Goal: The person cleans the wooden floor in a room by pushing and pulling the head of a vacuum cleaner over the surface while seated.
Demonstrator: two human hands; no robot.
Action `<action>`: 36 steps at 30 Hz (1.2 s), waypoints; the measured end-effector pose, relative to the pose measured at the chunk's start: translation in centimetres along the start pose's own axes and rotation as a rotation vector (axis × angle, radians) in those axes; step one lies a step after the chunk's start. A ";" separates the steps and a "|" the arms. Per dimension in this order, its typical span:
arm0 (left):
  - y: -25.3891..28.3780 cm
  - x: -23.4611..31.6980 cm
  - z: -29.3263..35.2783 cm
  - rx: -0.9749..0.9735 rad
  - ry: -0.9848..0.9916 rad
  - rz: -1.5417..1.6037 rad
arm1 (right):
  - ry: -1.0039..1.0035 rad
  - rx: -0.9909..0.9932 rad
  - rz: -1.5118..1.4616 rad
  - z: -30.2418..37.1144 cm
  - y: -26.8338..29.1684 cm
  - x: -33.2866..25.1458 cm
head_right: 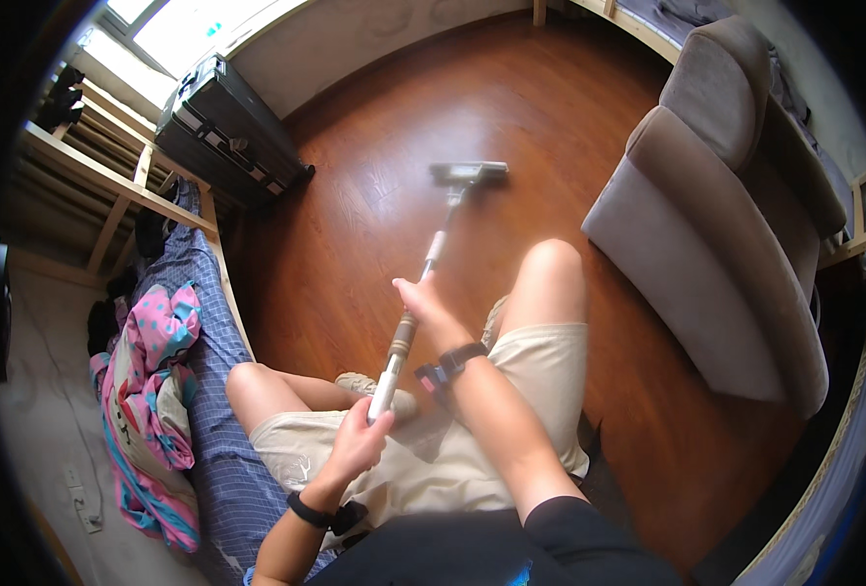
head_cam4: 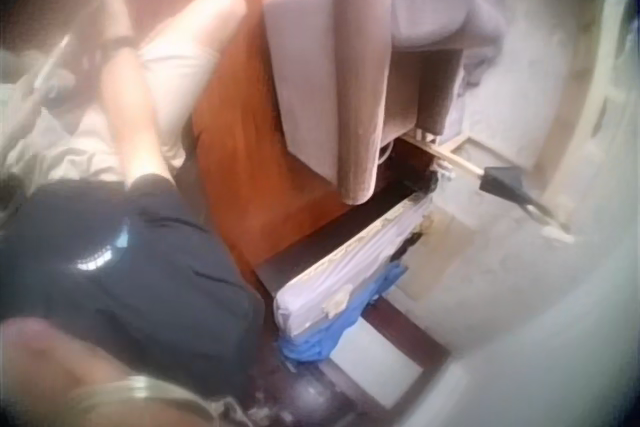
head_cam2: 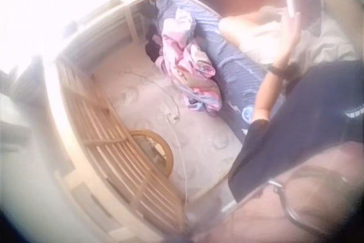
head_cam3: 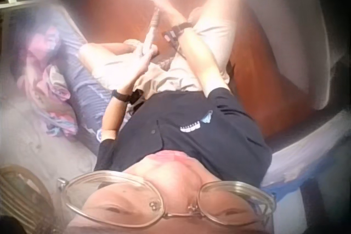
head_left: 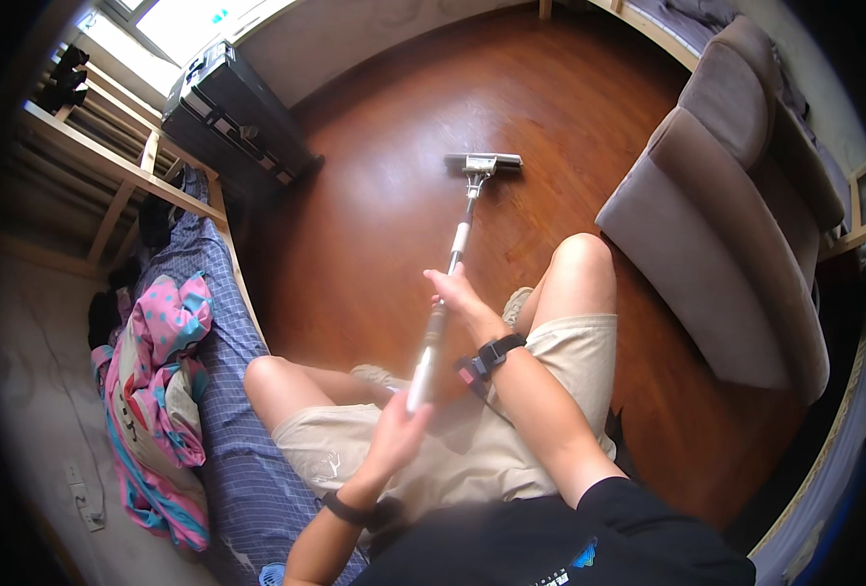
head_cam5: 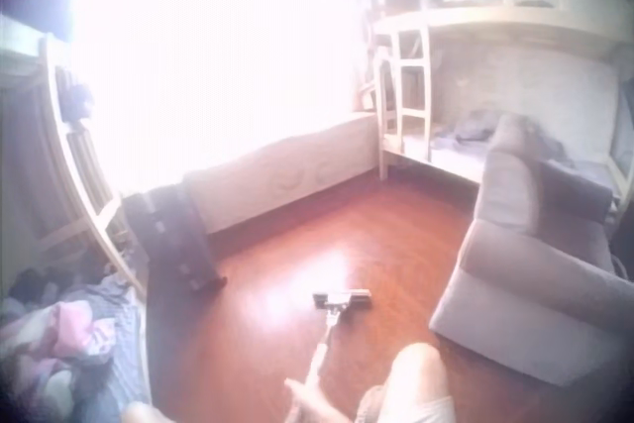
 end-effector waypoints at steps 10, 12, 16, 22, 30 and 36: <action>-1.8 4.6 -22.4 -0.005 -0.014 -0.100 | 0.112 -0.190 -0.309 6.9 3.3 -3.8; -0.6 4.7 -23.4 0.011 0.009 -0.104 | 0.100 -0.156 -0.283 6.9 4.0 -3.8; 0.4 2.3 -20.5 0.007 -0.023 -0.021 | 0.047 -0.094 -0.208 5.5 4.1 -3.2; 2.1 -1.2 -5.7 0.014 0.060 0.206 | -0.069 -0.134 -0.100 3.8 -0.7 0.2; 6.5 0.0 13.6 0.088 0.258 0.155 | -0.128 -0.066 0.284 3.6 -5.5 7.3; 3.4 0.5 14.5 0.194 0.294 0.339 | -0.086 -0.237 0.380 4.8 -6.2 6.6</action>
Point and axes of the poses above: each hand's wrist, its own z-axis away from the middle knuckle, its own y-axis out of the back of the hand, x = y × z, the point moved 7 cm from there along -z, towards the middle knuckle, and after that the axes turned 13 degrees about -y, right-handed, at the moved point
